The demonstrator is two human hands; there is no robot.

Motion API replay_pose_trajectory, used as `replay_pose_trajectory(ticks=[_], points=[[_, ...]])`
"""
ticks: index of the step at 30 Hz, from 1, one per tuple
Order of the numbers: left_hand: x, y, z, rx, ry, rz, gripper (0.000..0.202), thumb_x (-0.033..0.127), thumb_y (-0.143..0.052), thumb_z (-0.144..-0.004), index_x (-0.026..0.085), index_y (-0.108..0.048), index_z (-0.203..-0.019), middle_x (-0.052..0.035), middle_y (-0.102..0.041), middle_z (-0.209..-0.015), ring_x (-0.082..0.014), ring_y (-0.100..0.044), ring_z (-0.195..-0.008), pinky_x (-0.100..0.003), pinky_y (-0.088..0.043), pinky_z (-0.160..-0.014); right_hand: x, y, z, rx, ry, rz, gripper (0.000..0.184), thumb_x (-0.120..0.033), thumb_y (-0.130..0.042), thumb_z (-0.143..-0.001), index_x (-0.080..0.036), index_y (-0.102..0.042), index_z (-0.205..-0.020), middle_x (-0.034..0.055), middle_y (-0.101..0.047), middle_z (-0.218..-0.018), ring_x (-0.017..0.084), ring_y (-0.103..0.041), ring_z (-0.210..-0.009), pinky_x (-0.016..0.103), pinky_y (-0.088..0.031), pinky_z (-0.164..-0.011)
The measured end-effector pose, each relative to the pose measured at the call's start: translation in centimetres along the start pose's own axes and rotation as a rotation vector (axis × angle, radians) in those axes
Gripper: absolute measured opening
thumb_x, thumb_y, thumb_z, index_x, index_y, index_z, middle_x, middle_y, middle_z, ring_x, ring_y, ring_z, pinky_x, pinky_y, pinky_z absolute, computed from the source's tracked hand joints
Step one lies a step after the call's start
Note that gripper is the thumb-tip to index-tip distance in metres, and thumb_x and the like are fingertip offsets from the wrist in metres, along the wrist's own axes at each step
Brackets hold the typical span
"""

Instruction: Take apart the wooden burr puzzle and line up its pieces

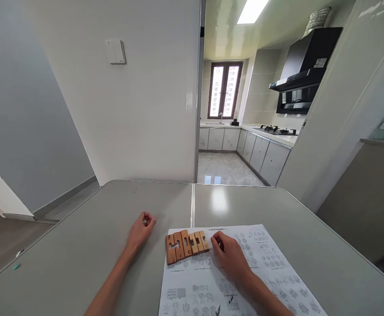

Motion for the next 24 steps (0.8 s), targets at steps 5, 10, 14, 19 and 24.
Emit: replay_pose_trajectory(ticks=[5, 10, 14, 19, 24], points=[[-0.3, -0.3, 0.0, -0.111, -0.081, -0.055, 0.028, 0.040, -0.046, -0.073, 0.024, -0.026, -0.062, 0.0069, -0.028, -0.058, -0.0122, -0.031, -0.056, -0.024, -0.025, -0.057, 0.3, -0.3, 0.0, -0.014, 0.002, 0.063, 0.036, -0.045, -0.042, -0.101, -0.025, -0.044, -0.070, -0.0002, -0.062, -0.064, 0.019, -0.054, -0.057, 0.028, -0.037, -0.057], [-0.2, -0.9, 0.7, -0.189, -0.146, -0.143, 0.027, 0.031, -0.045, -0.066, 0.023, -0.020, -0.060, 0.0061, -0.019, -0.058, -0.0132, -0.019, -0.058, -0.027, -0.018, -0.057, 0.7, -0.7, 0.0, -0.008, 0.016, 0.152, 0.036, -0.037, -0.043, -0.096, -0.025, -0.028, -0.066, -0.0030, -0.049, -0.059, 0.016, -0.042, -0.054, 0.027, -0.030, -0.055], [-0.1, -0.9, 0.9, -0.202, -0.175, -0.215, 0.025, 0.027, -0.045, -0.067, 0.023, -0.021, -0.061, 0.0060, -0.022, -0.057, -0.0141, -0.018, -0.059, -0.028, -0.017, -0.058, 0.8, -0.8, 0.1, -0.016, 0.037, 0.167, 0.035, -0.033, -0.044, -0.094, -0.024, -0.026, -0.066, -0.0040, -0.046, -0.058, 0.014, -0.040, -0.055, 0.026, -0.030, -0.056], [0.0, -1.1, 1.2, -0.216, -0.194, -0.297, 0.024, 0.023, -0.045, -0.070, 0.023, -0.021, -0.063, 0.0062, -0.023, -0.056, -0.0149, -0.017, -0.059, -0.029, -0.017, -0.057, 1.1, -1.0, 0.1, -0.018, 0.047, 0.177, 0.032, -0.031, -0.045, -0.092, -0.024, -0.027, -0.066, -0.0048, -0.046, -0.058, 0.013, -0.039, -0.054, 0.025, -0.028, -0.054], [0.0, -1.2, 1.3, -0.219, -0.193, -0.358, 0.024, 0.020, -0.045, -0.072, 0.023, -0.022, -0.065, 0.0061, -0.024, -0.057, -0.0154, -0.017, -0.059, -0.029, -0.017, -0.057, 1.2, -1.1, 0.0, -0.003, 0.073, 0.195, 0.031, -0.028, -0.047, -0.091, -0.023, -0.030, -0.065, -0.0047, -0.049, -0.059, 0.012, -0.041, -0.054, 0.024, -0.028, -0.054]])
Point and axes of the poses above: each hand's wrist, its own z-axis away from the middle knuckle, its own y-axis out of the back of the hand, x = y × z, the point moved 2 cm from there along -z, towards the middle knuckle
